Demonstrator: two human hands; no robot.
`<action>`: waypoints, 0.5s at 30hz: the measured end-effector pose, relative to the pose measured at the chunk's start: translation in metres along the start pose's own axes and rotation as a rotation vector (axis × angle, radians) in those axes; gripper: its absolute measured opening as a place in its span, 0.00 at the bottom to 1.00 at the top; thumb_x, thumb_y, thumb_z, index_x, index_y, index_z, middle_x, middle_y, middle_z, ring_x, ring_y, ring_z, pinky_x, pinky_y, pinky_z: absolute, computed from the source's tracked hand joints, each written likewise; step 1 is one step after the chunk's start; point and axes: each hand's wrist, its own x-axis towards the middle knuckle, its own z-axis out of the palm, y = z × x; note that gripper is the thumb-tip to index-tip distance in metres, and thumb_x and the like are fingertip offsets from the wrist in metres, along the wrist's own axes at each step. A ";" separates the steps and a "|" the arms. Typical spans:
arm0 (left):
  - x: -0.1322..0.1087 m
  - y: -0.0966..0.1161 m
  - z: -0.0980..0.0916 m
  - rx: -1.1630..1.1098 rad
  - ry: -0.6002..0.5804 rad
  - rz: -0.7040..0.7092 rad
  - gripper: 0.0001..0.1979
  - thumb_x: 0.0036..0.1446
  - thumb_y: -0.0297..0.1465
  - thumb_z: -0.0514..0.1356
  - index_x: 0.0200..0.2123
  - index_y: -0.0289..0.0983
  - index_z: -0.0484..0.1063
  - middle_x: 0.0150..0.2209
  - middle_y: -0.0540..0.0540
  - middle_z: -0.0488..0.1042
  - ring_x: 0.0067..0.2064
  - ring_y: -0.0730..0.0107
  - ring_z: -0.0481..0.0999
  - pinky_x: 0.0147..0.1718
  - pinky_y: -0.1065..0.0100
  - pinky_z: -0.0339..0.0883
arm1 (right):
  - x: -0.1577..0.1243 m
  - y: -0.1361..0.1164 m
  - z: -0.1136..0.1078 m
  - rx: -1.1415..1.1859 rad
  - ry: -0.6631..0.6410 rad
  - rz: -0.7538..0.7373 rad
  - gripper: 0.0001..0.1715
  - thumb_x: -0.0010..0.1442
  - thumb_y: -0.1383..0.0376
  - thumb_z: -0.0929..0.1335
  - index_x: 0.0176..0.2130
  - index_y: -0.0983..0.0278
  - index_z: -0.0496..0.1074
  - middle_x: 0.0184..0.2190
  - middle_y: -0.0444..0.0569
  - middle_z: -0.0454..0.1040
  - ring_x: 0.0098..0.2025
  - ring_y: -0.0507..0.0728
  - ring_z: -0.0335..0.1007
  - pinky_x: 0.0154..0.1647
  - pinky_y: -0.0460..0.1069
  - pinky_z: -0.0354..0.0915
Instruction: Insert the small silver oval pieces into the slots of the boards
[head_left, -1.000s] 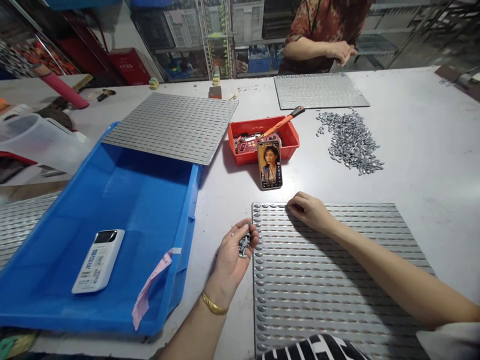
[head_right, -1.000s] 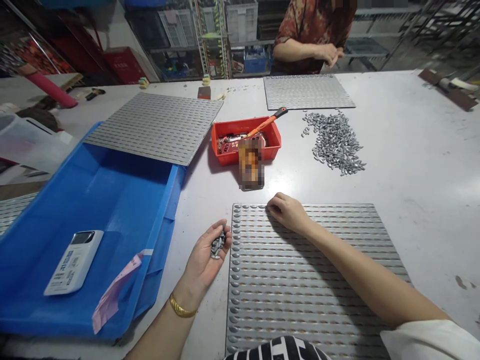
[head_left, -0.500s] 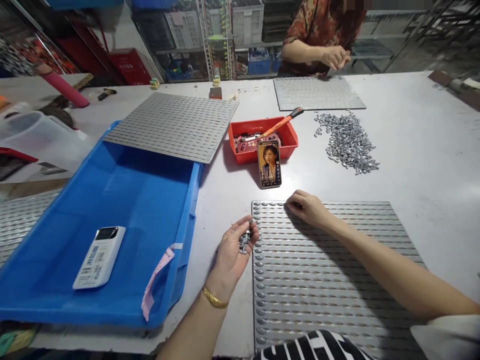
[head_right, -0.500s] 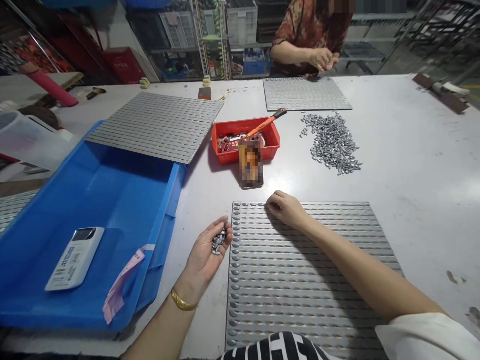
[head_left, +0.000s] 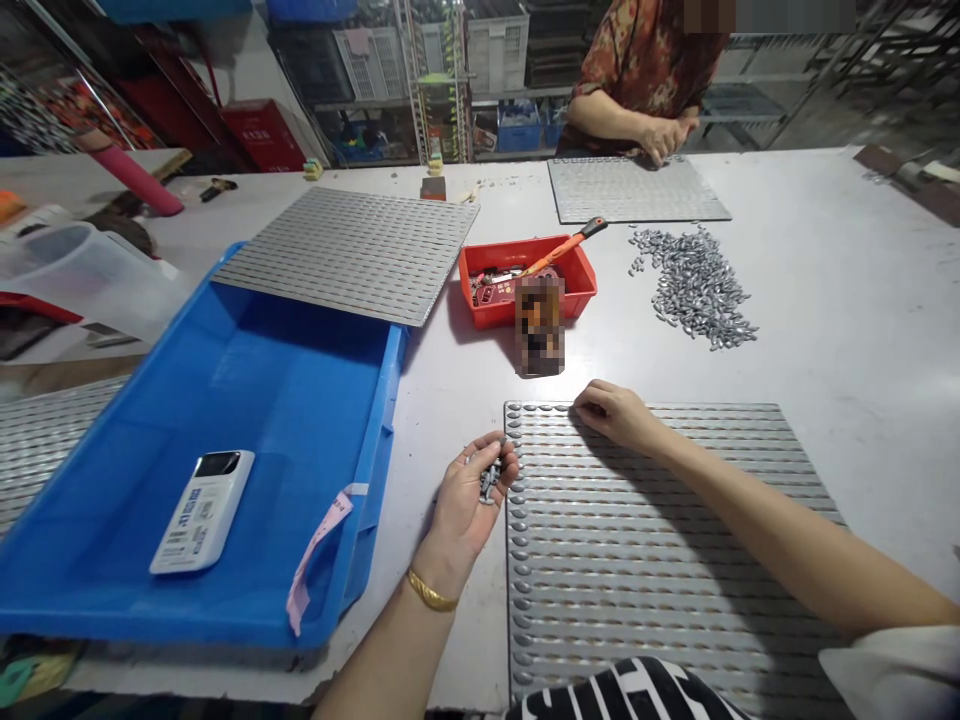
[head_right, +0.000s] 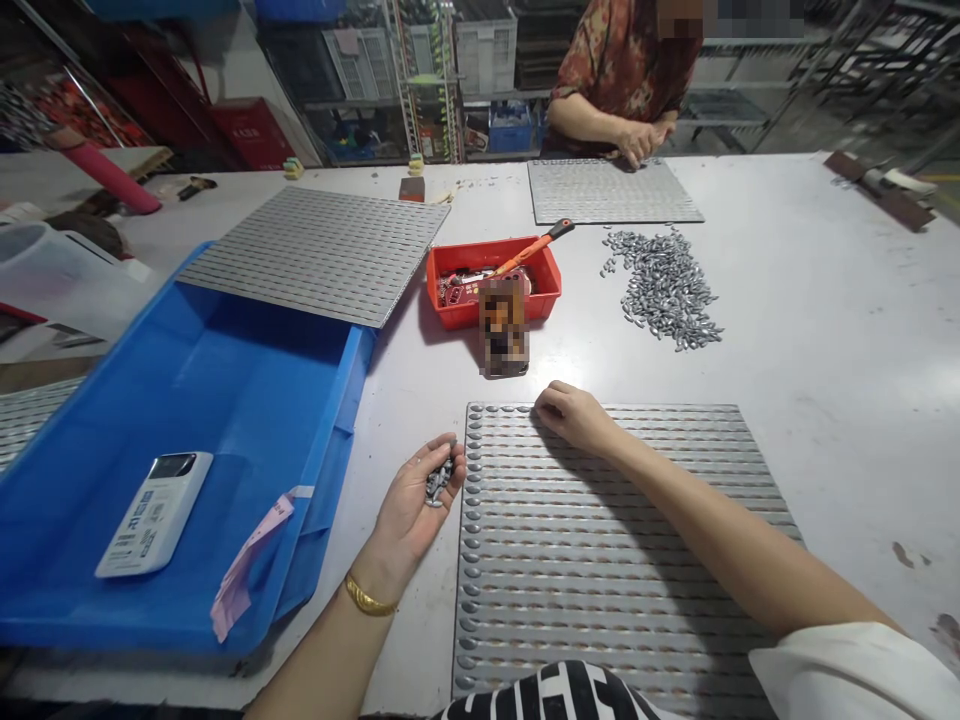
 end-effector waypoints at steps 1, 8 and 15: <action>0.000 0.000 0.000 0.000 -0.001 0.000 0.10 0.49 0.19 0.64 0.38 0.32 0.76 0.35 0.43 0.76 0.33 0.74 0.77 0.34 0.74 0.75 | 0.000 0.000 0.000 0.001 -0.002 -0.001 0.08 0.59 0.69 0.63 0.33 0.64 0.71 0.31 0.48 0.69 0.31 0.53 0.65 0.32 0.47 0.61; -0.002 0.000 0.000 0.020 -0.024 0.006 0.10 0.50 0.21 0.64 0.38 0.32 0.76 0.35 0.43 0.76 0.34 0.74 0.77 0.35 0.75 0.75 | 0.001 0.000 -0.001 -0.001 -0.013 -0.001 0.09 0.60 0.68 0.62 0.33 0.64 0.71 0.32 0.49 0.69 0.31 0.53 0.65 0.32 0.47 0.62; -0.003 -0.003 0.002 0.064 -0.066 -0.004 0.10 0.49 0.22 0.66 0.38 0.32 0.76 0.34 0.44 0.76 0.34 0.75 0.76 0.37 0.73 0.74 | -0.004 -0.015 -0.010 0.004 0.027 0.012 0.10 0.62 0.64 0.64 0.42 0.63 0.71 0.35 0.51 0.70 0.31 0.55 0.67 0.32 0.49 0.65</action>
